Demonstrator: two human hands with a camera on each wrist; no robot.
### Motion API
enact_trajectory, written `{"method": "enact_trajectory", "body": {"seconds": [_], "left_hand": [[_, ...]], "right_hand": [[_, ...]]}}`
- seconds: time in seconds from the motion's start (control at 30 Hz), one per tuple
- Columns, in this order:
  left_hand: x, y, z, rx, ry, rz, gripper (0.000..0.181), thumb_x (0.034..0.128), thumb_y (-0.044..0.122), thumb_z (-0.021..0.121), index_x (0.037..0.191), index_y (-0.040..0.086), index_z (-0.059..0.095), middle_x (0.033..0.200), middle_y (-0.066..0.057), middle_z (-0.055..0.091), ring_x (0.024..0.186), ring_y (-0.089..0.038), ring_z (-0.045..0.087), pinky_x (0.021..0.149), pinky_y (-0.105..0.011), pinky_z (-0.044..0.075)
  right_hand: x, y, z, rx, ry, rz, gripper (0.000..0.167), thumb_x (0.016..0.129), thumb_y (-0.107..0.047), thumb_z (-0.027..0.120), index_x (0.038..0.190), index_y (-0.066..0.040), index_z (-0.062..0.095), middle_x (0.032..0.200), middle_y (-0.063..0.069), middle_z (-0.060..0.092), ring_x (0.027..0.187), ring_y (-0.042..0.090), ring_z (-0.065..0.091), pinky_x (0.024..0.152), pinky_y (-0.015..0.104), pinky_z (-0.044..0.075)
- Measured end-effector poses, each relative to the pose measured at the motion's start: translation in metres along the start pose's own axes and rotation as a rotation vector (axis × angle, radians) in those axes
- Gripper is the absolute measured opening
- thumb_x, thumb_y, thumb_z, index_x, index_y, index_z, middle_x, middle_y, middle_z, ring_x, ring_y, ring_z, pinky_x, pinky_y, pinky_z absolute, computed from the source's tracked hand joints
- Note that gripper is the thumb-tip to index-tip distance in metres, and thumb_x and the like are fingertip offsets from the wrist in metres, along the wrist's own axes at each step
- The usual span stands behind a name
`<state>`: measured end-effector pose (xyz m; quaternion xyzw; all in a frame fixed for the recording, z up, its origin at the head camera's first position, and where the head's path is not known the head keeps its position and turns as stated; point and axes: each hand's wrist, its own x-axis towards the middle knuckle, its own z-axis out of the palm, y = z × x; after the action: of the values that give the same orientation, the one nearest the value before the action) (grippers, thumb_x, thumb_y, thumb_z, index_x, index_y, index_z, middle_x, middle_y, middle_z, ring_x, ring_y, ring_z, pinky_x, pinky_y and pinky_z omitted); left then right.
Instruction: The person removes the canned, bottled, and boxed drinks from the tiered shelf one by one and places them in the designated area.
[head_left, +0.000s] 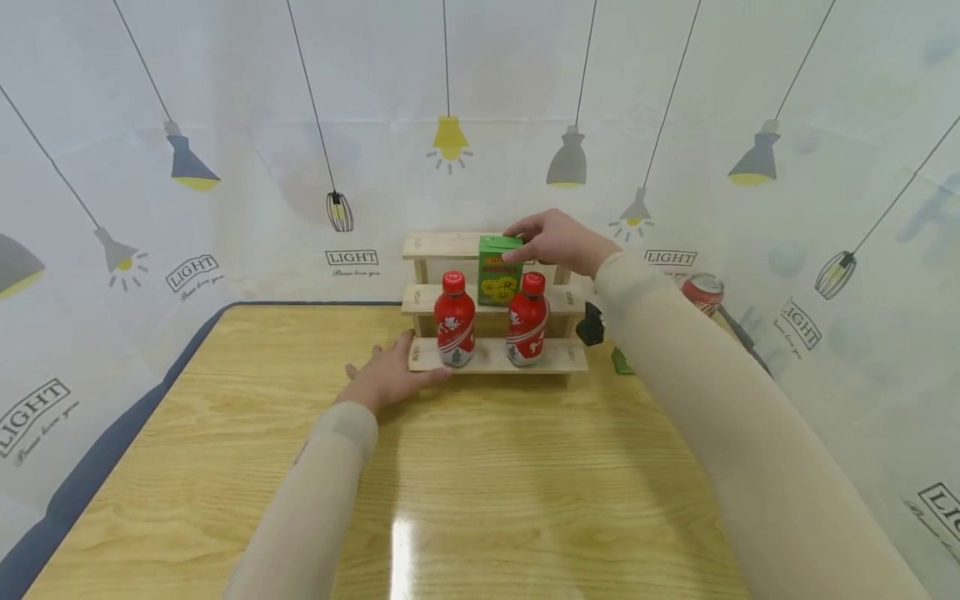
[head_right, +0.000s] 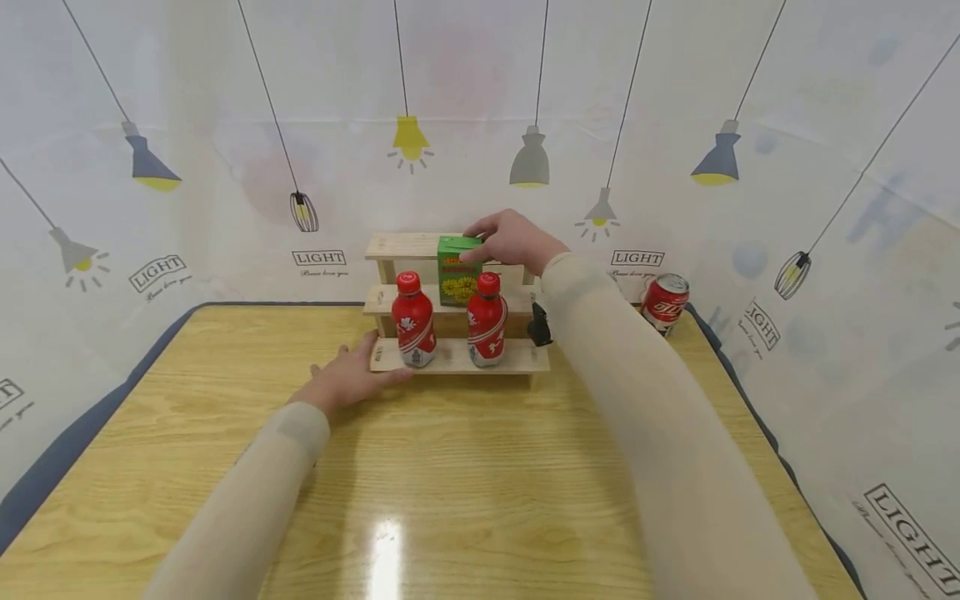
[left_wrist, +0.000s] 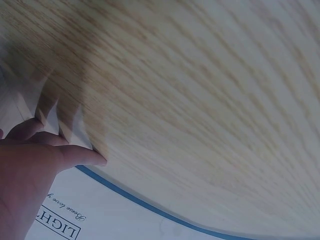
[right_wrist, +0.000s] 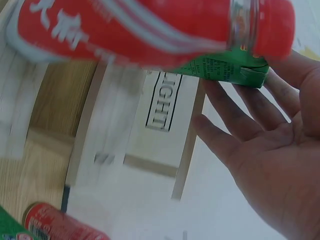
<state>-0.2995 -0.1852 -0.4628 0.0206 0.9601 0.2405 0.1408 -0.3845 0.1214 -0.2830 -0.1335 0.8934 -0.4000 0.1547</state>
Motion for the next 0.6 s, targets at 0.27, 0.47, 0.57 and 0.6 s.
{"method": "enact_trajectory", "body": {"seconds": [0.27, 0.47, 0.57, 0.6], "left_hand": [[0.001, 0.000, 0.001, 0.010, -0.004, 0.000, 0.141, 0.0668, 0.108, 0.047, 0.173, 0.025, 0.007, 0.180, -0.011, 0.018, 0.164, -0.054, 0.004, 0.116, -0.090, -0.008], [0.000, 0.000, 0.001, 0.019, -0.006, -0.004, 0.141, 0.0664, 0.109, 0.045, 0.173, 0.025, 0.007, 0.180, -0.011, 0.018, 0.164, -0.055, 0.004, 0.115, -0.091, -0.007], [-0.001, 0.000, 0.000, 0.016, -0.007, -0.004, 0.141, 0.0665, 0.109, 0.045, 0.173, 0.025, 0.006, 0.180, -0.010, 0.017, 0.164, -0.055, 0.004, 0.115, -0.091, -0.007], [-0.001, 0.001, -0.001, 0.015, -0.008, -0.003, 0.141, 0.0666, 0.109, 0.045, 0.173, 0.026, 0.006, 0.180, -0.010, 0.017, 0.164, -0.055, 0.004, 0.115, -0.091, -0.007]], "right_hand": [[-0.010, 0.024, -0.018, 0.019, -0.006, -0.009, 0.055, 0.102, -0.026, 0.074, 0.152, -0.012, 0.057, 0.151, 0.015, 0.061, 0.134, 0.030, 0.059, 0.121, 0.055, 0.048], [-0.018, 0.037, -0.027, 0.082, -0.023, -0.009, 0.056, 0.105, -0.022, 0.069, 0.156, -0.008, 0.051, 0.152, 0.018, 0.056, 0.138, 0.033, 0.057, 0.123, 0.056, 0.046], [-0.025, 0.042, -0.028, 0.122, -0.026, -0.006, 0.062, 0.107, -0.021, 0.065, 0.162, -0.007, 0.040, 0.162, 0.019, 0.047, 0.146, 0.035, 0.052, 0.125, 0.058, 0.043], [-0.026, 0.045, -0.029, 0.137, -0.024, -0.006, 0.064, 0.107, -0.022, 0.065, 0.163, -0.007, 0.037, 0.164, 0.019, 0.044, 0.147, 0.036, 0.051, 0.125, 0.058, 0.043]]}}
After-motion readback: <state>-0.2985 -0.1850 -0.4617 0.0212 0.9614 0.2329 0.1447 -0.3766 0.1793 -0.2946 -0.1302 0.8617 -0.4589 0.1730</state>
